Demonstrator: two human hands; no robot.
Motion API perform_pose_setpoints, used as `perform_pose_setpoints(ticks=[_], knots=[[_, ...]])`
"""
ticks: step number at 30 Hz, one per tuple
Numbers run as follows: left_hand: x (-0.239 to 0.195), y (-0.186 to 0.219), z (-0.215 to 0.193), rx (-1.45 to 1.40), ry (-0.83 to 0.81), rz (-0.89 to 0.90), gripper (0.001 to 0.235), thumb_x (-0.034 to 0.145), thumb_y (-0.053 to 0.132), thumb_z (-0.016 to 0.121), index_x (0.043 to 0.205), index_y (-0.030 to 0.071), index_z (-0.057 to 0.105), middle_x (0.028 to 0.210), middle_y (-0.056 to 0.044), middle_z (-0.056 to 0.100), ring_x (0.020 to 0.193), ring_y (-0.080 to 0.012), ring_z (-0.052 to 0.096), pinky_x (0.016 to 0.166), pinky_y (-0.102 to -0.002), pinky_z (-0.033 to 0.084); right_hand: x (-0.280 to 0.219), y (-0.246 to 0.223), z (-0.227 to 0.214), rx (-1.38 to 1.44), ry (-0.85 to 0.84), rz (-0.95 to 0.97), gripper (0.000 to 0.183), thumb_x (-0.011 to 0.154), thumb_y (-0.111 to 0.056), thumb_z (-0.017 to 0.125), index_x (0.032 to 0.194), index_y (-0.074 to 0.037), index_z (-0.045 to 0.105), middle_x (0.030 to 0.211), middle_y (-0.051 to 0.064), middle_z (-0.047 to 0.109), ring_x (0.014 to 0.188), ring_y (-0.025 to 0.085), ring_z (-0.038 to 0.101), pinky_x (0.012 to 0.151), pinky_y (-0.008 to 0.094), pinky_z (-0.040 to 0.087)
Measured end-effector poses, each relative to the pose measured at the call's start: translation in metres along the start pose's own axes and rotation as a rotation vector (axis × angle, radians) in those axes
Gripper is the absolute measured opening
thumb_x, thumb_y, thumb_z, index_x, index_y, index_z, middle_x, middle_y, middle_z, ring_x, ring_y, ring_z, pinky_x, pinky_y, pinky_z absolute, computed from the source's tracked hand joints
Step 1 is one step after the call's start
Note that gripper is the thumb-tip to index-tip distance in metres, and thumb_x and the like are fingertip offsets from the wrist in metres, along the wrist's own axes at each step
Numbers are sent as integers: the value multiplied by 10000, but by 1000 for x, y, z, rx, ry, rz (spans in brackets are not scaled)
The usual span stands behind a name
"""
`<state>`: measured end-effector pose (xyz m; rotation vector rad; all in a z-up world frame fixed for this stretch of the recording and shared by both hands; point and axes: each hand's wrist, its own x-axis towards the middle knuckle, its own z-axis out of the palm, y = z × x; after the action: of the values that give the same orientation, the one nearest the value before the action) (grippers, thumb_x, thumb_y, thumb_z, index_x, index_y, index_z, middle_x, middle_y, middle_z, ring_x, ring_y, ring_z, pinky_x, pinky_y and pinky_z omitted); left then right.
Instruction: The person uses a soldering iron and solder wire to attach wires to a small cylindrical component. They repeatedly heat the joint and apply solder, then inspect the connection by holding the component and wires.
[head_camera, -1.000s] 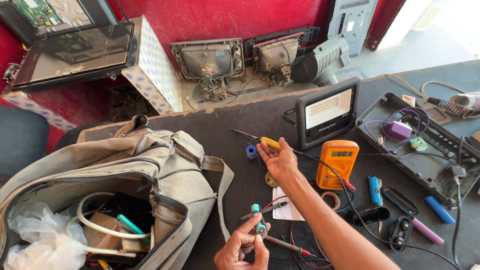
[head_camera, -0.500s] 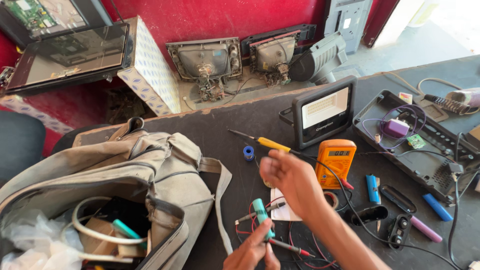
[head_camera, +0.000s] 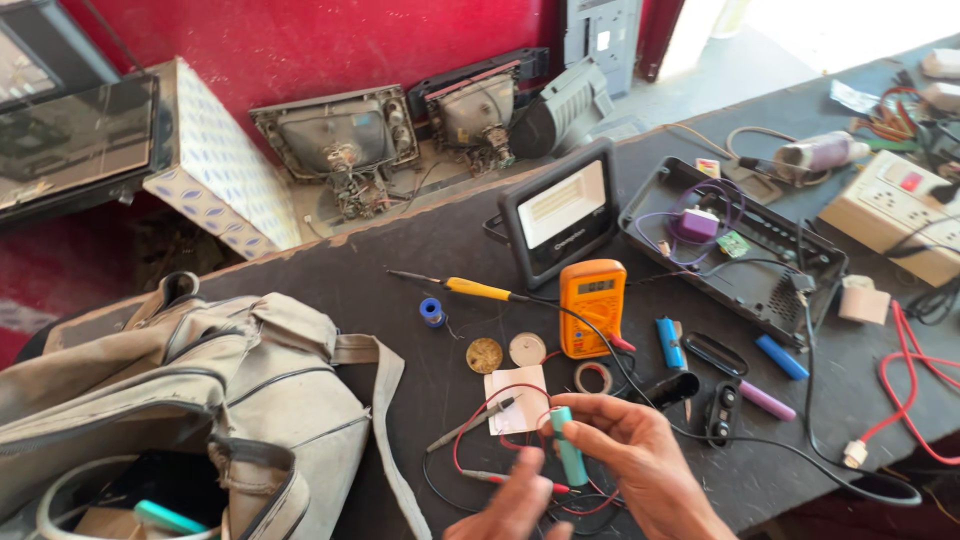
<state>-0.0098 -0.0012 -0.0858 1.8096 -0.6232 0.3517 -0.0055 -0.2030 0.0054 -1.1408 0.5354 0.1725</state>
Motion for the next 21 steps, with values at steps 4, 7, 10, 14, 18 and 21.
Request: perform_pose_setpoints(ticks=[4,7,10,14,18,21], knots=[[-18,-10,-9,-235,80,-686,511,1019,223,627,1479,12,553,924,-207,800,887,-254,772,910,-384,694,-13,9,-21,52,8,-45,449,826,-81,760,1239,86,709,1033,201,811,890,199,746,803,310,582],[-2,-29,-2,-650,78,-999,458,946,263,584,1289,-39,621,1116,-232,780,943,-295,785,839,-448,676,-21,15,-28,92,-30,-54,455,822,-75,754,1244,84,695,1033,214,815,895,212,762,794,322,599],[0,-27,6,-994,33,-1066,544,957,329,574,1252,-123,643,1079,-274,774,924,-303,781,841,-459,673,-24,24,-29,103,-60,-79,445,830,-65,752,1244,85,694,1041,219,817,908,213,766,789,315,595],[0,-18,15,-921,1,-1015,390,911,231,656,1144,-78,706,1004,-240,792,895,-288,797,839,-475,683,-22,30,-33,158,-52,-34,431,824,-66,746,1229,76,695,1027,216,809,909,223,775,786,346,615],[5,-14,18,-801,149,-1049,252,880,144,706,984,-79,759,880,-233,811,816,-299,805,790,-504,682,-22,31,-38,219,-60,32,424,857,-79,697,1258,57,677,1031,210,790,866,229,752,754,363,607],[8,-8,11,-823,259,-970,225,884,143,705,954,-66,753,871,-219,809,809,-287,798,777,-471,676,-27,32,-42,296,-108,45,426,885,-98,654,1283,52,647,1025,195,772,852,230,737,763,364,609]])
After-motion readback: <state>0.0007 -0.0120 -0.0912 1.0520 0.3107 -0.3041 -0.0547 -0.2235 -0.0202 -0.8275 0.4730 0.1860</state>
